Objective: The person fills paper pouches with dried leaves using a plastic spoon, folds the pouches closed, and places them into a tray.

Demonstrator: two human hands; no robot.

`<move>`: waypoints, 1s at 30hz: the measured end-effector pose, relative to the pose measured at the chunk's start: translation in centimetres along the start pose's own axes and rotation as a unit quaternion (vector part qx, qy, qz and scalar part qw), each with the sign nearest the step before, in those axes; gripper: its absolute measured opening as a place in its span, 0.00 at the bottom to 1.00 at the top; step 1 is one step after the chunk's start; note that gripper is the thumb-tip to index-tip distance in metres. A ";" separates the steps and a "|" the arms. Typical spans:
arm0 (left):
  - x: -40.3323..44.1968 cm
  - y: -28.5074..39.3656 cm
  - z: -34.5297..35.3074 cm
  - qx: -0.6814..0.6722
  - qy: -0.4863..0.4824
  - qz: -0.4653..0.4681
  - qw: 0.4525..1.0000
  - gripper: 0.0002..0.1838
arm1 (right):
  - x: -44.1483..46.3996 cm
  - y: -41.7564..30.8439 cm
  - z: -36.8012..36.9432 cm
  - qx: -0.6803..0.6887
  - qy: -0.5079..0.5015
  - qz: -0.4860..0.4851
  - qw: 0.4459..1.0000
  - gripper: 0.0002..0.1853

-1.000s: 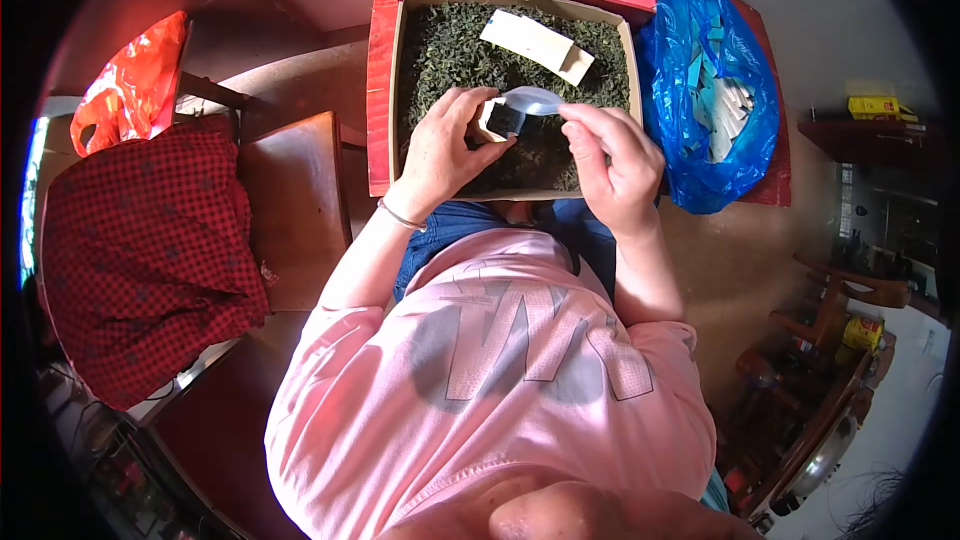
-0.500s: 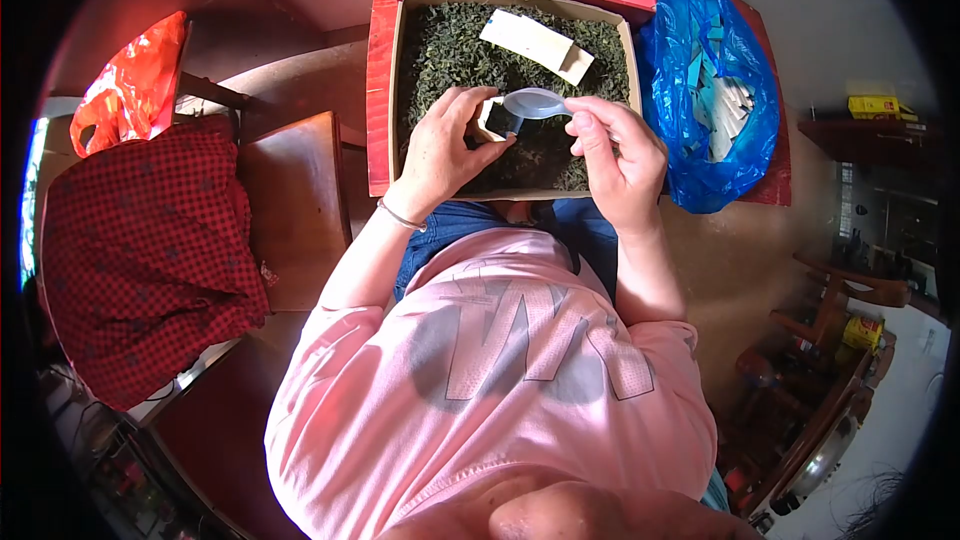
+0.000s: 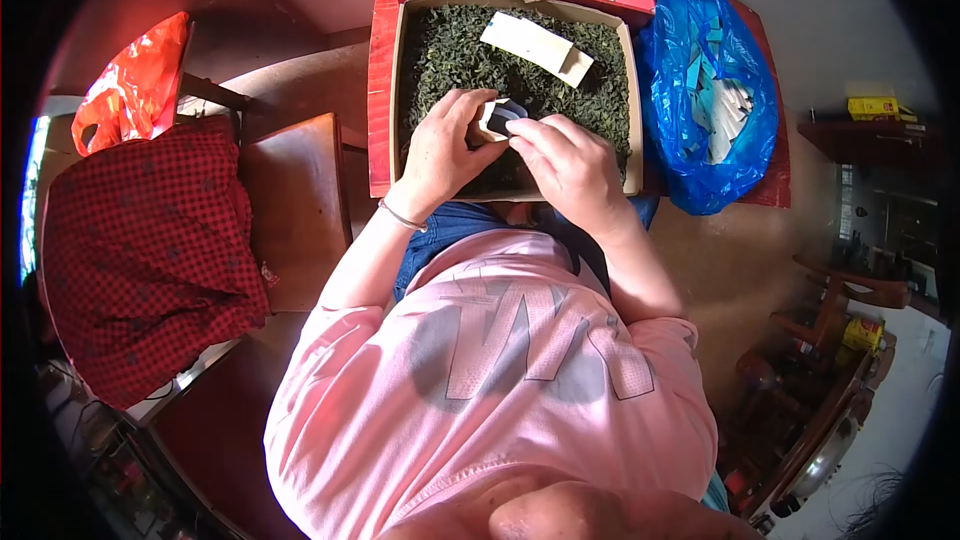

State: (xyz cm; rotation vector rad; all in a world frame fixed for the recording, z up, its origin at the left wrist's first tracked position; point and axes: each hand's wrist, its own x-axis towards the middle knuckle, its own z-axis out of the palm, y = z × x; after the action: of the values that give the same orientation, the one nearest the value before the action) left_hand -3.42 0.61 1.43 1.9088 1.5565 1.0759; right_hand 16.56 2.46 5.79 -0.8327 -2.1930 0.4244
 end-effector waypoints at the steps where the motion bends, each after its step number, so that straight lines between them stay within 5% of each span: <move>1: 0.0 0.2 -0.1 0.000 0.000 0.000 1.000 0.30 | 0.1 0.0 -0.4 0.019 0.009 0.000 1.000 0.09; 25: 0.0 0.3 0.0 -0.007 -0.024 -0.029 0.999 0.30 | 0.4 0.1 -1.8 -0.023 0.005 -0.032 0.999 0.12; 30: -0.1 -0.1 0.1 0.008 0.006 0.034 0.999 0.29 | -0.2 0.9 0.4 0.011 -0.019 -0.001 1.000 0.12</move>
State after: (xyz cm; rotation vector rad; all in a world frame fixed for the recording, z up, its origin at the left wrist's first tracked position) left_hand -3.41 0.53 1.23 1.9830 1.5203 1.1081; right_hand 16.73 2.95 4.97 -0.8154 -2.2207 0.4670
